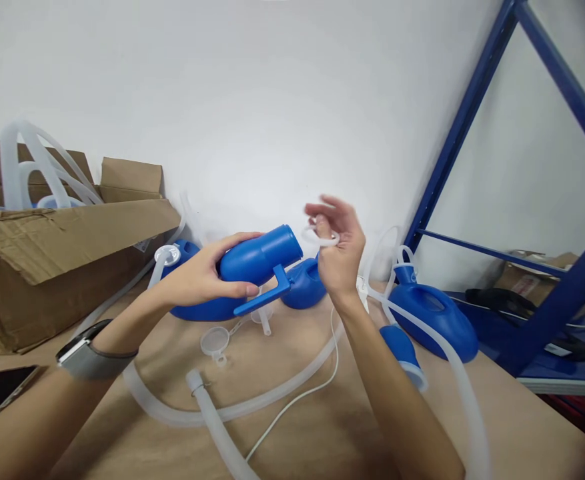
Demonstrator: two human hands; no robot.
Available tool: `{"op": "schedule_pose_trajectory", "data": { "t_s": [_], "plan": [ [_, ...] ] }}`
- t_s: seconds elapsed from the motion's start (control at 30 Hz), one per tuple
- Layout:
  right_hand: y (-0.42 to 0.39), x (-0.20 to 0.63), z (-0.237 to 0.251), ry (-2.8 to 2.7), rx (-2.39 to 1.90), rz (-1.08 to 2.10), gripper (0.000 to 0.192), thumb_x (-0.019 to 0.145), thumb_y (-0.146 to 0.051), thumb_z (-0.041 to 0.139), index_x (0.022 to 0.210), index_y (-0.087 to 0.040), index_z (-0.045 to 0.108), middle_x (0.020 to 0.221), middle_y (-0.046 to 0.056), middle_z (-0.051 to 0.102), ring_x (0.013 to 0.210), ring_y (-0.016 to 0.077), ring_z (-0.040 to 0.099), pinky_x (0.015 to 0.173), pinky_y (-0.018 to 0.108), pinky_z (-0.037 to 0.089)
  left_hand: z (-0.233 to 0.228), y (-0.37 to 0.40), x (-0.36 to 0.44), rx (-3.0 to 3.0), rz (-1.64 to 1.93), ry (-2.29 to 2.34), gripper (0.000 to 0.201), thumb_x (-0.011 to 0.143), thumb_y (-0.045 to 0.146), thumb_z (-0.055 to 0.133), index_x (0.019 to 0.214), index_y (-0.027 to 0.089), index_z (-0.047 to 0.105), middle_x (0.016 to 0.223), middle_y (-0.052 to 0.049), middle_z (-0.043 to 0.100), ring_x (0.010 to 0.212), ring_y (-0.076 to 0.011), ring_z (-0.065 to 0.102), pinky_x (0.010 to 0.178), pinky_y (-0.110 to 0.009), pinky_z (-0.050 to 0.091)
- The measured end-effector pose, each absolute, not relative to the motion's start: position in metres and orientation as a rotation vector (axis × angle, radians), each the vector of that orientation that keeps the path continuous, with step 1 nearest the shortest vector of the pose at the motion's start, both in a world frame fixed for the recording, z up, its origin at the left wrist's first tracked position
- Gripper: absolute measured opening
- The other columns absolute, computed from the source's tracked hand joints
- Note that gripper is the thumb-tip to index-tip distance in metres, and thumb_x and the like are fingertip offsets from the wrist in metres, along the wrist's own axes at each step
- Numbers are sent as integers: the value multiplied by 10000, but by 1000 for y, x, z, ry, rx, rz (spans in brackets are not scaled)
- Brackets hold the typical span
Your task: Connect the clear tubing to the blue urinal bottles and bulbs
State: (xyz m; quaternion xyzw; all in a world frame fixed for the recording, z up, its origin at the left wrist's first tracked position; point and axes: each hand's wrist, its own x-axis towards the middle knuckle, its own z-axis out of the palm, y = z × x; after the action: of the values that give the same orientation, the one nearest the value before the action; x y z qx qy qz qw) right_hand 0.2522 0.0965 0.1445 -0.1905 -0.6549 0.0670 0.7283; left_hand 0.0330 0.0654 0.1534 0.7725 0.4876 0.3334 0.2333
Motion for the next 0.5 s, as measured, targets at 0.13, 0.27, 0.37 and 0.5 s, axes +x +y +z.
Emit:
{"op": "schedule_pose_trajectory", "data": {
  "t_s": [0.13,0.27,0.37,0.5],
  "plan": [
    [96,255,144,-1771,-388,105,493,879,-62,378,1229,-269,656,1326,15,642,1298,183,569,1145,423,442,157,59,33,2115,1048,1403,1186,451,830,680,1470,318,353,1493,31,505,1188,-39,628,1065,-96,592],
    [89,261,146,-2075,-321,309,732,880,-130,515,1569,-306,343,1614,30,367,1512,218,327,1247,475,287,159,59,28,2071,1133,1408,1166,407,861,676,1418,341,416,1438,60,550,1136,-21,629,1039,-76,572],
    [86,268,146,-2178,-300,519,854,899,-333,648,1622,-320,193,1688,36,189,1563,261,189,1263,504,222,162,57,25,2133,1088,1419,1113,446,835,677,1411,335,436,1452,54,540,1152,-17,622,1074,-77,563],
    [81,264,145,-2094,-283,628,644,973,-444,565,1550,-307,314,1655,12,269,1550,234,229,1265,472,243,165,51,29,2276,1008,1493,1006,524,738,699,1407,321,454,1461,41,539,1160,-17,616,1177,-132,549]
  ]
}}
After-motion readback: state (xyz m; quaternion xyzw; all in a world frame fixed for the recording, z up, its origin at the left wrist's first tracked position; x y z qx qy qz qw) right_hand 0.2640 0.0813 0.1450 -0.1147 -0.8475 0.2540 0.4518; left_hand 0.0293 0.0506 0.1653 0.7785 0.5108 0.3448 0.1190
